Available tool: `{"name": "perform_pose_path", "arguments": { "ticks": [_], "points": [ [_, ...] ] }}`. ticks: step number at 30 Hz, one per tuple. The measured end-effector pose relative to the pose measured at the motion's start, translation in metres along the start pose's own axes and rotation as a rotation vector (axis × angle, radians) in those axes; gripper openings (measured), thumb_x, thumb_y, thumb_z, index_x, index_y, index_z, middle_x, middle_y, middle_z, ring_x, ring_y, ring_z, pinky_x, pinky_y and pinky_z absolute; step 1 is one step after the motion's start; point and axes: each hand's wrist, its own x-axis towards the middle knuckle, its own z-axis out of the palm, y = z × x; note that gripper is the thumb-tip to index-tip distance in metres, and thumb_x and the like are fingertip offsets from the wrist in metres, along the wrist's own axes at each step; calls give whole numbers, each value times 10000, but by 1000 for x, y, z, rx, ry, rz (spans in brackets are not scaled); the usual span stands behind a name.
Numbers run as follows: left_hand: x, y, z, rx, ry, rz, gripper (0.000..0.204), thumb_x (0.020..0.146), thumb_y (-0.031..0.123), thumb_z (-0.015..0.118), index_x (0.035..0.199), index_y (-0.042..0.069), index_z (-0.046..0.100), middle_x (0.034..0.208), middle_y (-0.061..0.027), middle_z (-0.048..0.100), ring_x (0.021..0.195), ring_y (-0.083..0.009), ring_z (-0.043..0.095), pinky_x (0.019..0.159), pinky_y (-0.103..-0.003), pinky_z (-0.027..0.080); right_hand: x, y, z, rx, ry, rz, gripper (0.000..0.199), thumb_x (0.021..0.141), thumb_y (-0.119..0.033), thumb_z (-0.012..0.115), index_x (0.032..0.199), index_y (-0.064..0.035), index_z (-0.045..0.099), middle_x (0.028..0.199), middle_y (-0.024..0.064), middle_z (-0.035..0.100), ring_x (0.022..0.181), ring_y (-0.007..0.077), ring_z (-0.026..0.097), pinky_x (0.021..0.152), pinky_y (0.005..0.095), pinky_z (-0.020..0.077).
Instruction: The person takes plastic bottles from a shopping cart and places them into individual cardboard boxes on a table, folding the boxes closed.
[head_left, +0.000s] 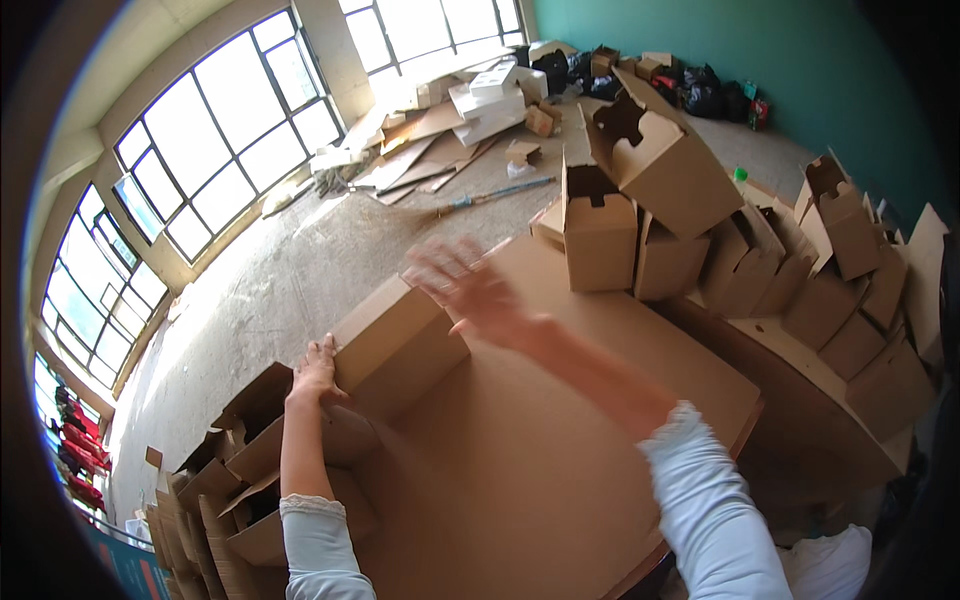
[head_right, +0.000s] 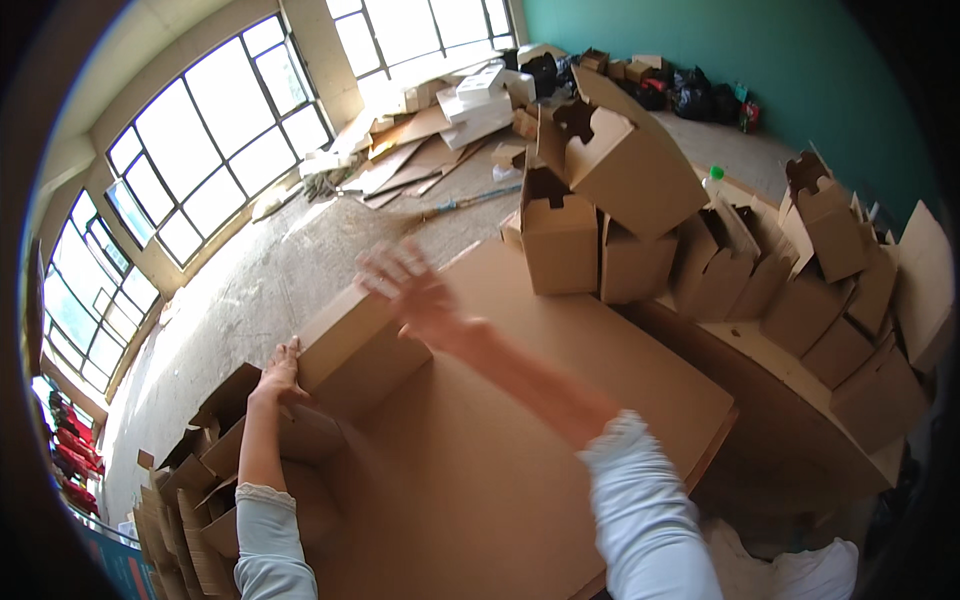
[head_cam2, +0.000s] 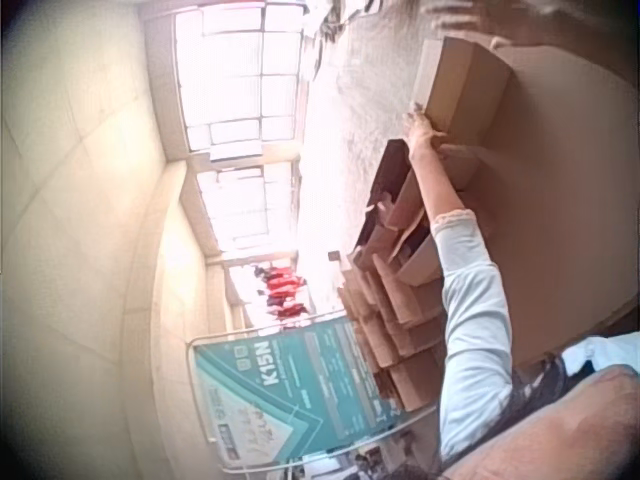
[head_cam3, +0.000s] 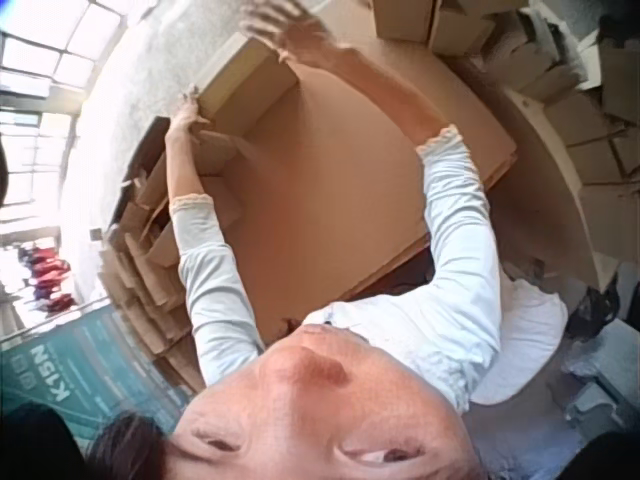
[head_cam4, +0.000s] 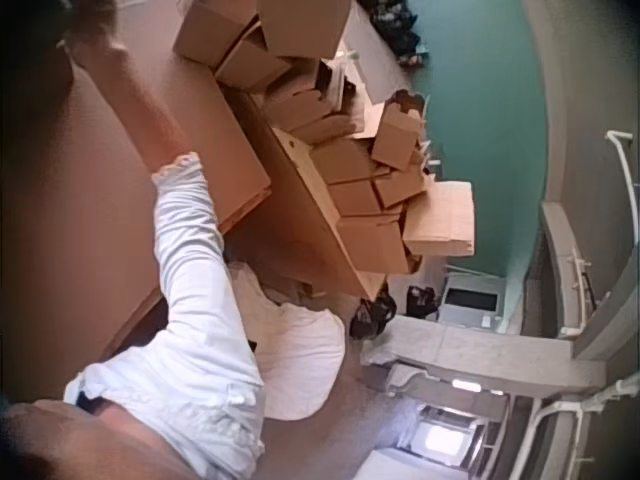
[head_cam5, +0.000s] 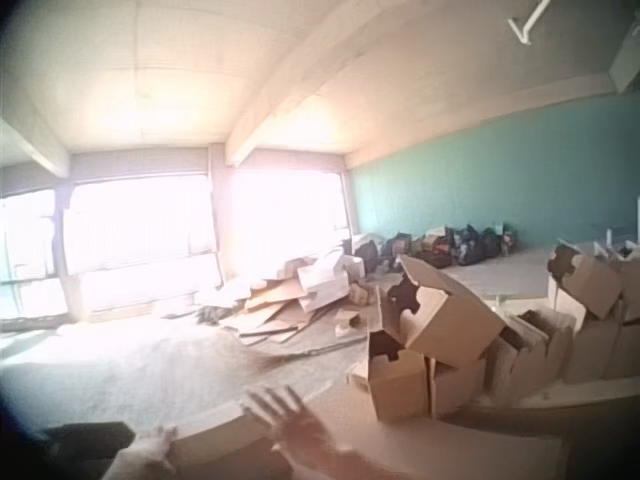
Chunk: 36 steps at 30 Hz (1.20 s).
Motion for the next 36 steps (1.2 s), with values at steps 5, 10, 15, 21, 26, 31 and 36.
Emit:
{"name": "perform_pose_path", "arguments": {
  "ticks": [5, 10, 15, 21, 26, 31, 36],
  "points": [
    [-3, 32, -7, 31, 55, -11, 1422, 492, 383, 936, 1549, 179, 6, 1596, -176, 67, 1424, -415, 231, 1142, -549, 260, -48, 158, -107, -458, 103, 397, 566, 910, -210, 606, 1429, -91, 413, 1485, 144, 413, 1365, 283, 405, 1191, 458, 202],
    [-49, 37, 8, 137, 211, 27, 1314, 603, 475, 877, 1554, 197, 14, 1609, -170, -10, 1423, -456, 216, 1134, -548, 274, -46, 207, -123, -396, -542, 763, 1236, 476, -546, 899, 1477, -137, 300, 1456, 218, 372, 1342, 404, 368, 1162, 522, 212],
    [-153, 47, -30, 244, 532, 401, 1111, 678, 403, 834, 1542, 213, 163, 1599, -173, 65, 1393, -410, 302, 1124, -551, 280, -71, 229, -96, -516, -724, 796, 990, 499, -365, 897, 1354, -174, 436, 1285, 120, 545, 1253, 323, 453, 1044, 558, 291],
    [-316, 42, -48, 46, 580, 521, 642, 776, 280, 758, 1338, 83, 517, 1487, -196, 354, 1289, -311, 445, 1116, -542, 296, -119, 211, -103, -576, -548, 563, 185, 859, -90, 581, 879, -143, 757, 927, 39, 725, 959, 213, 654, 995, 463, 367],
    [-383, 35, -34, -29, 524, 523, 556, 791, 269, 750, 1272, 54, 572, 1433, -206, 428, 1199, -320, 535, 1092, -524, 341, -150, 199, -148, -509, -264, 622, 178, 804, -36, 575, 744, -88, 735, 811, 120, 696, 943, 260, 651, 978, 451, 401],
    [-446, 24, -22, -193, 463, 454, 615, 768, 232, 774, 1314, 63, 546, 1446, -217, 414, 1235, -344, 517, 1082, -502, 366, -149, 68, -234, -291, -154, 337, 252, 819, -16, 523, 945, -86, 730, 1048, 115, 679, 1125, 283, 557, 1080, 461, 339],
    [-513, 41, -41, -438, 680, 540, 820, 722, 207, 798, 1440, 127, 410, 1515, -185, 323, 1352, -391, 378, 1109, -499, 339, -199, -78, -289, -146, -186, -140, 370, 798, -165, 544, 1150, -159, 655, 1174, 44, 609, 1090, 256, 527, 1029, 458, 334]
  ]
}}
